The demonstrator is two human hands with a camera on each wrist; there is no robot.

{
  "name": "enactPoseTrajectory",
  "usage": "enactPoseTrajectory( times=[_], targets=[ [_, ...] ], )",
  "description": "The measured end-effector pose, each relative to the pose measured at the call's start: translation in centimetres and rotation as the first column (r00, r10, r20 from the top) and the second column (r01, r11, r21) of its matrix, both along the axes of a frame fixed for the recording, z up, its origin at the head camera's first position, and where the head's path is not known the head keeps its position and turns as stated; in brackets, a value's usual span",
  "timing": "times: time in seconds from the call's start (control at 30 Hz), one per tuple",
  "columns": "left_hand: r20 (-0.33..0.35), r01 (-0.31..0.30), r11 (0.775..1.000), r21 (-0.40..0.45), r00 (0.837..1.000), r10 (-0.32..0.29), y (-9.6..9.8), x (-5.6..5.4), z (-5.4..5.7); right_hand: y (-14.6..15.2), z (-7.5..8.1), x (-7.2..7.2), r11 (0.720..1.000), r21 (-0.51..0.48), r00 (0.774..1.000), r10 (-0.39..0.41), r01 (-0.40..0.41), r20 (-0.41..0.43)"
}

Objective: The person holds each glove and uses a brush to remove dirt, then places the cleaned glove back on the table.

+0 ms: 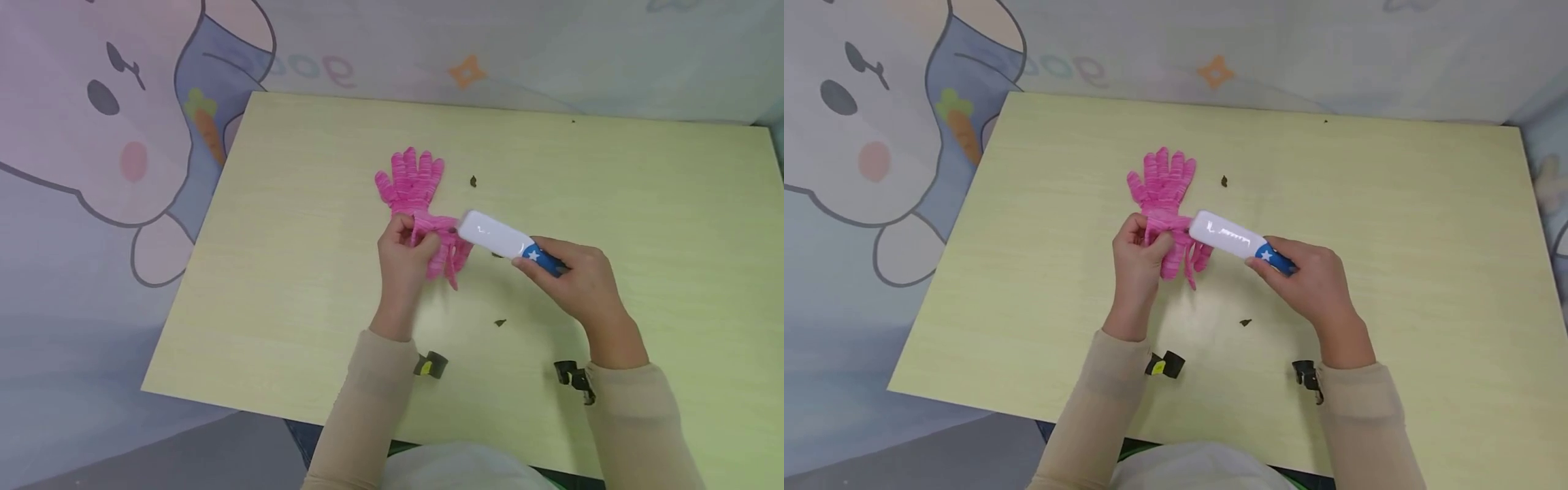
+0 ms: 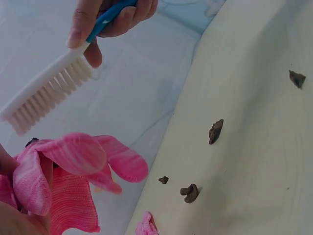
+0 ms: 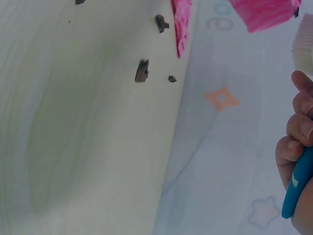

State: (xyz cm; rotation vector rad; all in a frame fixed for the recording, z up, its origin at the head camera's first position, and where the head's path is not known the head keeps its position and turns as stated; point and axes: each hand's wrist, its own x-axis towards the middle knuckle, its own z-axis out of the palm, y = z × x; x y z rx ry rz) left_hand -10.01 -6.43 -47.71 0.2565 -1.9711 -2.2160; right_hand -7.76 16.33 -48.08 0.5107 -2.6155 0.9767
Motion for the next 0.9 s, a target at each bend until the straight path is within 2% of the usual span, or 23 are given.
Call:
enactPoseTrajectory(
  times=[0.13, 0.23, 0.3, 0.37, 0.4, 0.47, 0.53, 0.63, 0.73, 0.83, 0.9],
  targets=[
    [0.006, 0.006, 1.000, -0.001, 1.000, -0.006, -0.1, -0.1, 0.1, 0.0, 0.0, 0.0, 1.000, 0.018, 1.000, -0.002, 0.002, 0.020],
    [0.020, -0.003, 1.000, 0.024, 1.000, 0.002, -0.3, -0.2, 0.1, 0.4, 0.1, 0.0, 0.998, 0.013, 0.991, -0.069, 0.068, 0.111],
    [0.050, 0.005, 0.998, 0.069, 0.999, -0.008, -0.3, -0.3, 0.0, 0.4, 0.1, 0.0, 0.992, -0.052, 0.968, -0.098, 0.112, 0.231],
    [0.082, 0.033, 0.984, 0.177, 0.995, -0.048, -0.2, -0.4, -0.1, 0.1, -0.1, -0.1, 0.978, -0.146, 0.925, -0.084, 0.147, 0.370],
    [0.103, 0.053, 0.969, 0.240, 0.991, -0.080, -0.1, -0.4, -0.1, -0.2, -0.2, -0.1, 0.967, -0.197, 0.904, -0.063, 0.160, 0.424],
    [0.134, 0.103, 0.938, 0.330, 0.979, -0.155, 0.2, -0.5, -0.3, -0.8, -0.5, -0.2, 0.942, -0.286, 0.871, -0.012, 0.174, 0.491],
    [0.151, 0.160, 0.905, 0.394, 0.960, -0.235, 0.4, -0.5, -0.5, -1.6, -0.7, -0.3, 0.918, -0.354, 0.859, 0.030, 0.179, 0.511],
    [0.170, 0.245, 0.887, 0.390, 0.928, -0.331, 0.7, -0.5, -0.7, -2.5, -0.9, -0.4, 0.875, -0.453, 0.856, 0.096, 0.170, 0.508],
    [0.179, 0.292, 0.863, 0.412, 0.903, -0.391, 0.9, -0.4, -0.9, -3.4, -0.8, -0.5, 0.847, -0.500, 0.835, 0.138, 0.179, 0.533],
    [0.176, 0.326, 0.842, 0.429, 0.885, -0.432, 1.0, -0.2, -1.0, -3.9, -0.6, -0.4, 0.836, -0.504, 0.821, 0.124, 0.215, 0.557],
    [0.162, 0.366, 0.826, 0.428, 0.868, -0.469, 0.9, -0.1, -1.1, -4.0, -0.5, -0.4, 0.816, -0.513, 0.826, 0.080, 0.268, 0.558]
  ],
)
